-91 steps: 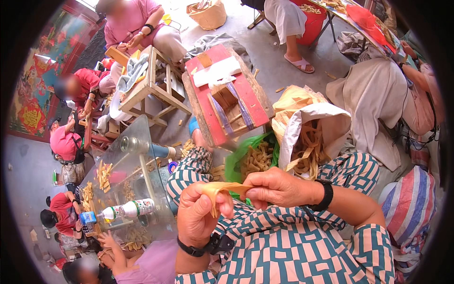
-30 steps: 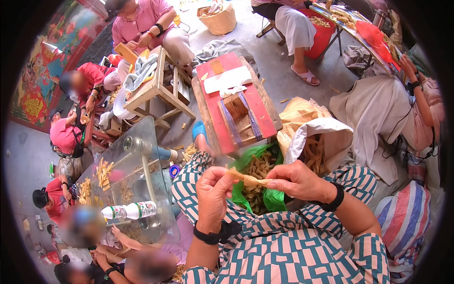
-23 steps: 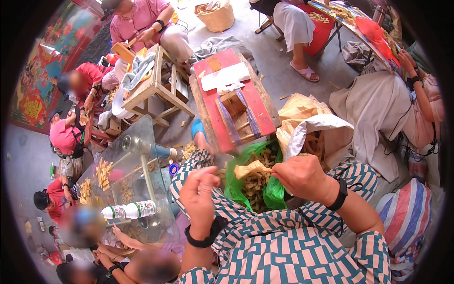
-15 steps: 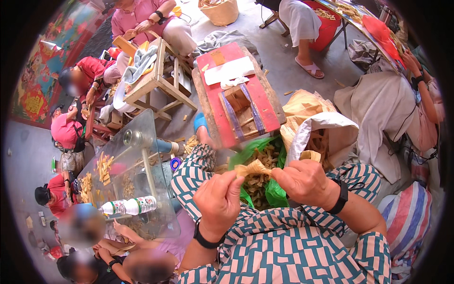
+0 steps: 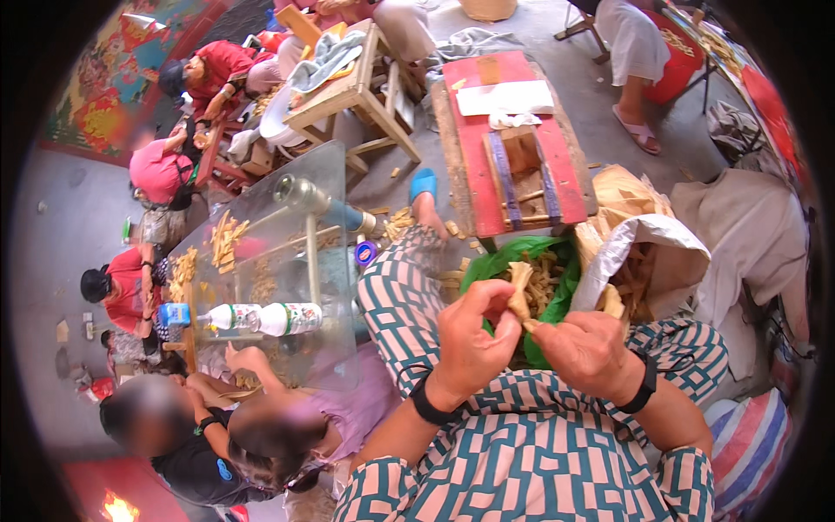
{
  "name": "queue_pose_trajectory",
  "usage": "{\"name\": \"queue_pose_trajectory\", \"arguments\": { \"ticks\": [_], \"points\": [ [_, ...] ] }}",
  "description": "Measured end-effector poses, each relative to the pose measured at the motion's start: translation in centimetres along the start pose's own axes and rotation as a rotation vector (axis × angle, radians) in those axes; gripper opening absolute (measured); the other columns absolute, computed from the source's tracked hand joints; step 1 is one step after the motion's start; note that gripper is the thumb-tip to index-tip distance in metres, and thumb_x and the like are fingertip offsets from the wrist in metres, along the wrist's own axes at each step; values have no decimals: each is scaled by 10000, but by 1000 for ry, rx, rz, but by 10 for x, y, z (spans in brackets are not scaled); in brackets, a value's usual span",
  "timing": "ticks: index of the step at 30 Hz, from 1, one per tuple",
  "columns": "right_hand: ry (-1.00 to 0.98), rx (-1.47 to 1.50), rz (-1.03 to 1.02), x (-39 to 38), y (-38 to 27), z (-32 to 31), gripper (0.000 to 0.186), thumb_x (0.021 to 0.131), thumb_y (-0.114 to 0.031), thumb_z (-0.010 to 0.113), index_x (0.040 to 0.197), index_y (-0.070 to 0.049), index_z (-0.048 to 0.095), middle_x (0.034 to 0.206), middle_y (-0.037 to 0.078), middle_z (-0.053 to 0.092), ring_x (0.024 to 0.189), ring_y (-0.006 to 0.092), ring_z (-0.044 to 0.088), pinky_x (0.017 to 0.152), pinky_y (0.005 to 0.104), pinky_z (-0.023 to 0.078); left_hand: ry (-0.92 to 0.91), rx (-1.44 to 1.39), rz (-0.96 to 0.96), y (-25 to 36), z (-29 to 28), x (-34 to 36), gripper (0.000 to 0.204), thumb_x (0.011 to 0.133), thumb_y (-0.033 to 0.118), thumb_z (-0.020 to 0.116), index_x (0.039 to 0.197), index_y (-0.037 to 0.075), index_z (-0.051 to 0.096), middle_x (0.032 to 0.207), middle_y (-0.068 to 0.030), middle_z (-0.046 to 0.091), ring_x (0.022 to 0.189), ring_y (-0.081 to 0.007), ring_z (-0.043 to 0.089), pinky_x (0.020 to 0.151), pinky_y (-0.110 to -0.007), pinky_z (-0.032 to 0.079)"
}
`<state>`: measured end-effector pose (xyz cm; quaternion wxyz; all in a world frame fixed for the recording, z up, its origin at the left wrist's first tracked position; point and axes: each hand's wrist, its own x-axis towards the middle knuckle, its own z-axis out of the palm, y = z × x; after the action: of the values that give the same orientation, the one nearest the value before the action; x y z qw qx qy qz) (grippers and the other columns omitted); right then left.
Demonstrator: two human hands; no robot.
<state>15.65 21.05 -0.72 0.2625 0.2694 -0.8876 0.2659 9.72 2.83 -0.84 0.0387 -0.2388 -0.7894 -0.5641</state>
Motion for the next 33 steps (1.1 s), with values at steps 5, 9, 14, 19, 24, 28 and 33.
{"name": "queue_pose_trajectory", "arguments": {
  "ticks": [5, 9, 14, 19, 24, 28, 33],
  "points": [
    [-21, 82, 68, -2, -4, -7, 164, 757, -29, 685, 918, -41, 653, 601, 14, 522, 534, 157, 565, 451, 301, 438, 35, 264, 180, -4, -10, -3, 247, 741, -87, 678, 955, 14, 605, 819, -113, 660, 691, -209, 673, 644, -298, 526],
    [38, 126, 161, -3, 0, -11, 133, 812, -46, 716, 934, -45, 665, 629, 50, 575, 550, 192, 607, 478, 326, 473, 24, -19, -12, -1, -14, -3, 234, 830, -70, 684, 1043, -2, 615, 867, -106, 694, 790, -202, 696, 735, -300, 538],
    [50, 626, 628, -11, 15, -20, 97, 916, -108, 717, 945, -24, 678, 669, 49, 612, 568, 128, 589, 512, 274, 451, -49, 141, 222, 9, -45, 6, 320, 866, 64, 738, 1161, 11, 626, 1046, -132, 720, 947, -264, 704, 902, -381, 530],
    [-159, 1117, 761, -1, 18, -32, 170, 981, -169, 663, 990, 0, 674, 694, 57, 626, 611, 98, 567, 566, 258, 453, -342, 582, 567, 30, -18, 20, 419, 832, 177, 722, 1223, 51, 641, 1105, -99, 673, 911, -263, 666, 950, -469, 491],
    [-498, 628, 456, -19, 29, -37, 267, 989, -290, 639, 908, -43, 699, 676, 170, 630, 579, 323, 624, 549, 393, 490, -628, 558, 555, 13, -14, 6, 164, 806, 87, 597, 965, 55, 622, 751, -61, 463, 687, -227, 547, 697, -352, 479],
    [-609, 597, 426, -36, 37, -40, 221, 984, -246, 641, 904, -47, 696, 645, 143, 624, 560, 312, 622, 530, 398, 482, -652, 426, 520, 4, -15, 4, 179, 801, 94, 631, 974, 51, 628, 743, -74, 505, 712, -247, 579, 716, -365, 503],
    [-484, 875, 706, -17, 56, -43, 250, 1008, -251, 625, 965, -18, 705, 656, 95, 600, 575, 190, 584, 553, 322, 460, -646, -639, -697, -23, -27, 30, 511, 1035, 218, 565, 1477, -12, 453, 1055, -127, 707, 838, -165, 687, 808, -296, 565]
  ]
}}
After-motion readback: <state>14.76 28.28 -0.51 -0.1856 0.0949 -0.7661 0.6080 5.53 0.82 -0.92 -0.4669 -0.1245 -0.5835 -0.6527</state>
